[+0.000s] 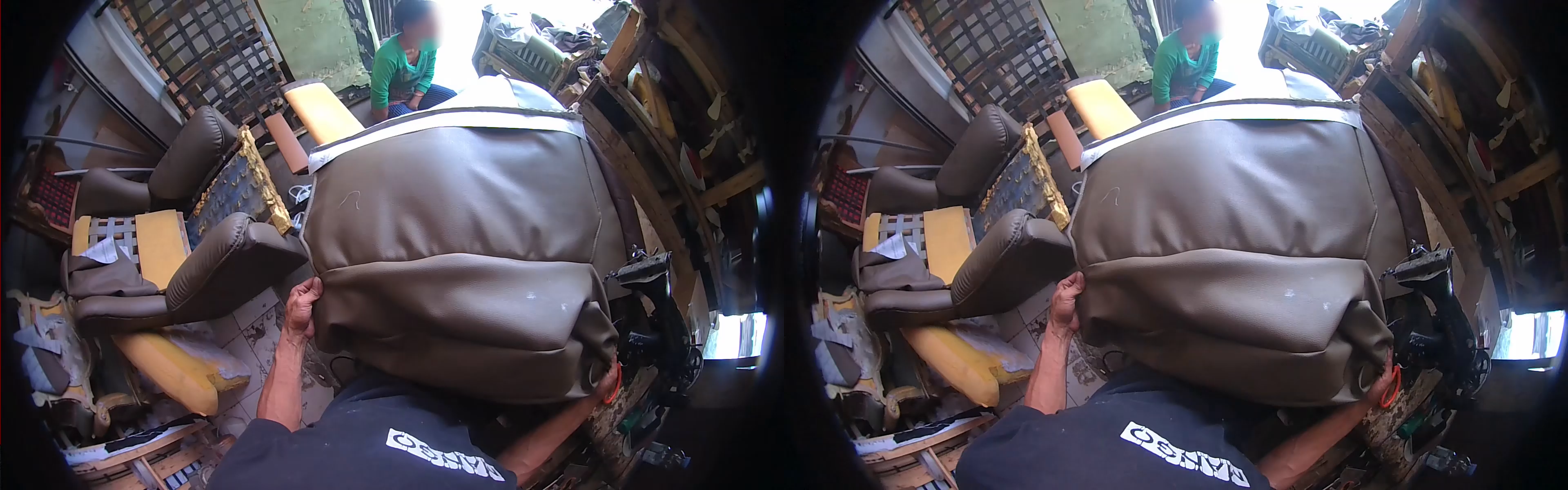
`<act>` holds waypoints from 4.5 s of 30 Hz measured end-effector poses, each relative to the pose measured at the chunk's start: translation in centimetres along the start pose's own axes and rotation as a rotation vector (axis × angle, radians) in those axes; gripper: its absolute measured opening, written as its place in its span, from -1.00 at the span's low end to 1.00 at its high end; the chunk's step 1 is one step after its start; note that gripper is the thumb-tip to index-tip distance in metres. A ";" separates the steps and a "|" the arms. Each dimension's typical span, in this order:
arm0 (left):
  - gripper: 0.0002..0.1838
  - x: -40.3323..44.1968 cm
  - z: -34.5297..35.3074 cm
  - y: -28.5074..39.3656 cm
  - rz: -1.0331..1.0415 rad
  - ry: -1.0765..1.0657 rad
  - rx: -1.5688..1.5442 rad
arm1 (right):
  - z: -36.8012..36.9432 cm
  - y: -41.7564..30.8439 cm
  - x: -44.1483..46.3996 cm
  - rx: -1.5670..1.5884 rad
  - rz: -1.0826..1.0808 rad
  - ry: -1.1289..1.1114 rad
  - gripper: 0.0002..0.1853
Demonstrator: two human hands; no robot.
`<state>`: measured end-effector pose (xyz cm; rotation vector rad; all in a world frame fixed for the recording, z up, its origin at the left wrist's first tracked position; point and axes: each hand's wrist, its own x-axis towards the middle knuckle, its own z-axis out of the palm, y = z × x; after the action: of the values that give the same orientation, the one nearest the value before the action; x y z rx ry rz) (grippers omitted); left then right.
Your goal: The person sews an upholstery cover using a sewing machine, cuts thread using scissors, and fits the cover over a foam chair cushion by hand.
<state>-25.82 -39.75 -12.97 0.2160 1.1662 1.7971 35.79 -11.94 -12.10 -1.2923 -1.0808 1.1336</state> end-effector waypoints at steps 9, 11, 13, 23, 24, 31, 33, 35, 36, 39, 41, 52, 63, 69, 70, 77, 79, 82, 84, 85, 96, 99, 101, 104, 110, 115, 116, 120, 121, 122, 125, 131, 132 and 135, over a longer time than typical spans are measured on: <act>-0.67 -0.8 1.9 1.0 -0.029 0.045 -0.041 | -0.4 0.4 -0.1 -0.042 -0.006 0.022 -0.52; -0.67 -1.0 2.8 1.3 0.008 0.084 -0.010 | -0.4 0.5 0.1 -0.048 -0.011 0.024 -0.52; -0.67 -1.1 3.1 1.1 0.045 0.123 0.020 | -0.5 0.6 0.2 -0.057 -0.013 0.029 -0.52; -0.64 0.7 2.1 -1.3 0.194 0.273 0.396 | -0.6 0.9 1.2 -0.199 -0.083 0.068 -0.51; -0.63 0.7 2.3 -1.2 0.193 0.275 0.393 | -0.8 1.2 1.4 -0.236 -0.088 0.068 -0.51; -0.51 0.8 1.1 -0.9 0.250 0.357 0.736 | -3.3 3.6 3.3 -0.617 -0.132 -0.124 -0.44; -0.48 0.4 1.5 -0.9 0.267 0.389 0.775 | -3.5 4.3 3.7 -0.559 -0.182 -0.127 -0.50; -0.47 0.0 2.4 -0.5 0.270 0.412 0.904 | -3.5 4.5 4.4 -0.522 -0.208 -0.161 -0.50; -0.46 -0.2 3.2 -0.7 0.328 0.391 0.817 | -2.4 3.7 4.2 -0.231 -0.017 -0.067 -0.49; -0.47 0.2 1.7 -2.2 0.300 0.401 0.709 | -1.6 2.8 4.4 -0.086 0.011 -0.013 -0.48; -0.48 -0.5 2.7 -0.9 0.240 0.327 0.636 | -1.4 2.3 4.4 -0.105 -0.014 -0.011 -0.48; -0.24 -4.4 1.8 2.2 -0.188 -0.077 0.793 | 0.5 1.6 2.3 -0.167 -0.114 0.071 -0.46; -0.37 -5.2 1.3 6.6 -0.289 -0.114 0.743 | 1.2 0.3 2.2 -0.166 -0.149 0.026 -0.45; -0.13 -3.8 2.0 5.9 -0.280 -0.186 0.778 | 2.4 -1.6 1.6 -0.081 -0.145 -0.069 -0.44; -0.16 -3.0 1.6 5.4 -0.218 -0.137 0.708 | 3.4 -2.5 1.1 0.041 -0.094 -0.046 -0.45; -0.44 1.6 1.7 5.1 -0.261 -0.048 0.562 | 6.9 -6.8 -0.4 0.276 0.033 -0.173 -0.44; -0.46 1.4 2.8 5.2 -0.355 0.018 0.566 | 5.6 -4.3 -0.2 0.152 0.072 -0.060 -0.45; -0.40 2.3 1.5 2.0 -0.331 0.065 0.466 | 5.7 -1.5 0.7 0.137 0.125 0.069 -0.44; -0.35 2.9 0.9 1.0 -0.333 0.125 0.542 | 7.4 -2.9 0.1 0.136 0.144 0.010 -0.40; -0.35 2.9 1.1 1.0 -0.334 0.130 0.541 | 8.4 -4.1 -0.5 0.132 0.154 -0.018 -0.38; -0.38 4.1 1.9 -2.5 -0.312 0.141 0.787 | 24.7 -12.1 -0.9 0.172 0.280 0.019 -0.17; -0.39 1.8 3.1 -0.4 -0.139 0.056 1.184 | 22.3 -9.6 3.5 0.235 0.382 -0.157 -0.49; -0.37 0.4 4.7 2.1 -0.117 0.059 1.159 | 23.1 -12.3 5.4 0.185 0.383 -0.225 -0.48; -0.33 -1.4 9.8 7.3 -0.337 0.233 0.516 | 26.4 -18.8 7.5 0.120 0.341 -0.322 -0.48; -0.45 -3.0 15.1 12.7 -0.387 0.226 0.143 | 40.3 -32.5 11.9 0.043 0.206 -0.664 -0.46; -0.50 -0.8 13.9 12.6 -0.349 -0.064 0.166 | 61.0 -41.3 10.2 0.062 0.099 -1.048 -0.44; -0.51 0.2 14.1 12.5 -0.317 -0.046 -0.005 | 65.8 -42.7 8.9 0.071 0.084 -1.123 -0.44; -0.51 6.2 6.7 15.0 -0.311 -0.120 -0.482 | 85.9 -45.7 1.5 0.106 0.029 -1.360 -0.41; -0.50 8.6 4.4 15.7 -0.328 -0.173 -0.640 | 90.8 -45.7 -0.7 0.108 0.023 -1.409 -0.41; -0.49 10.1 2.5 16.1 -0.357 -0.220 -0.806 | 95.6 -45.1 -2.9 0.111 0.027 -1.453 -0.40; -0.47 14.4 -3.7 19.4 -0.338 -0.154 -0.860 | 108.4 -39.7 -9.8 0.135 0.035 -1.551 -0.38; -0.45 20.3 -24.0 16.1 -0.361 0.329 -0.600 | 108.0 -12.1 -22.8 -0.124 -0.740 -1.301 -0.39; -0.46 21.0 -26.4 15.8 -0.386 0.445 -0.648 | 103.9 -10.3 -23.5 -0.275 -0.486 -1.485 -0.44; -0.54 23.0 -28.3 18.7 -0.402 0.467 -0.402 | 92.1 -1.5 -23.4 -0.648 -0.109 -1.583 -0.51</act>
<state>-66.07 -41.00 -20.67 -0.6594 1.0323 1.7117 -58.64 -22.03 -9.20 -0.5113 -2.7779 1.7946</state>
